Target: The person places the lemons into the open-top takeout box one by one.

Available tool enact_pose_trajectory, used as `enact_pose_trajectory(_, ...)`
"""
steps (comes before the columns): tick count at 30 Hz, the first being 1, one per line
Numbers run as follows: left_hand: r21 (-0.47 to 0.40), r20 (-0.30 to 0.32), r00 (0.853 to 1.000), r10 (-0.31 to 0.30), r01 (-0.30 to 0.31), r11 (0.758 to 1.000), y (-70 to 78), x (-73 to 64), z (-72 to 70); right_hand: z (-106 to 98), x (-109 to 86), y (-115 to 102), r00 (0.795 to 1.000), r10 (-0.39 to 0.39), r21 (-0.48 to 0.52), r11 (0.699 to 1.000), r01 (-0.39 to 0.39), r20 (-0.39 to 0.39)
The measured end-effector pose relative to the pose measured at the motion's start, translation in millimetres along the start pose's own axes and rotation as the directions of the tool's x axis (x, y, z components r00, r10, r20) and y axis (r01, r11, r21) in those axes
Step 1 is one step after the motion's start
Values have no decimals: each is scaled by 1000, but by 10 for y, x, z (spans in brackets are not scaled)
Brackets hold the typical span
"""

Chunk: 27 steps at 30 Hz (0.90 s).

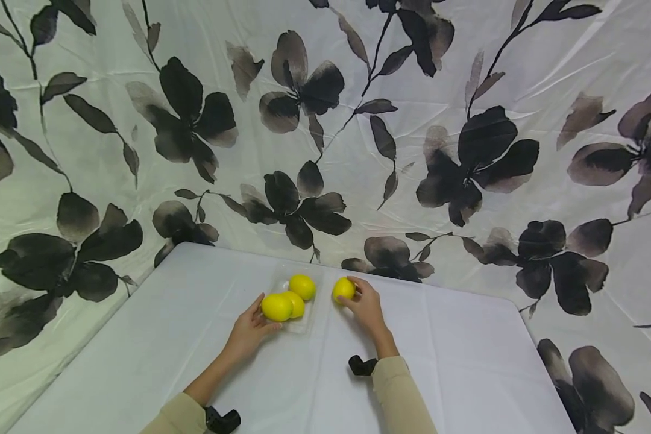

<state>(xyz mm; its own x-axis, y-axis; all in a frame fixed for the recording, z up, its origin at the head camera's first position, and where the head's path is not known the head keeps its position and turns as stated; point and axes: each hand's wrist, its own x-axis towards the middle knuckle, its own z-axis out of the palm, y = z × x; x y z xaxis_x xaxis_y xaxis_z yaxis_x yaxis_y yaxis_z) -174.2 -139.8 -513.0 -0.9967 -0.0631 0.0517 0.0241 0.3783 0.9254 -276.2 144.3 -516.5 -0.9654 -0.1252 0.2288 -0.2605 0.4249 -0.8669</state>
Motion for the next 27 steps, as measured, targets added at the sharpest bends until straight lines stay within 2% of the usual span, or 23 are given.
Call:
enact_pose_trajectory(4,-8,-5,1000,5,-5,1000,25,-15,-12,32,4,-11,1000,16,-7,1000,-16,-9)
enact_pose_trajectory(10,-13,-7,1000,10,-10,1000,29,-23,1,95,-27,-13,998,13,-1,1000,-13,-64)
enact_pose_trajectory(15,-22,9,1000,4,-3,1000,33,-38,19,103,-62,-67,996,22,-8,1000,-23,-81)
enact_pose_trajectory(22,-3,1,1000,10,-10,1000,27,-13,9,87,-36,-274,992,-30,47,998,36,-119)
enact_pose_trajectory(27,5,-2,1000,20,-20,1000,-5,6,6,119,-32,-437,991,-66,101,992,77,-114)
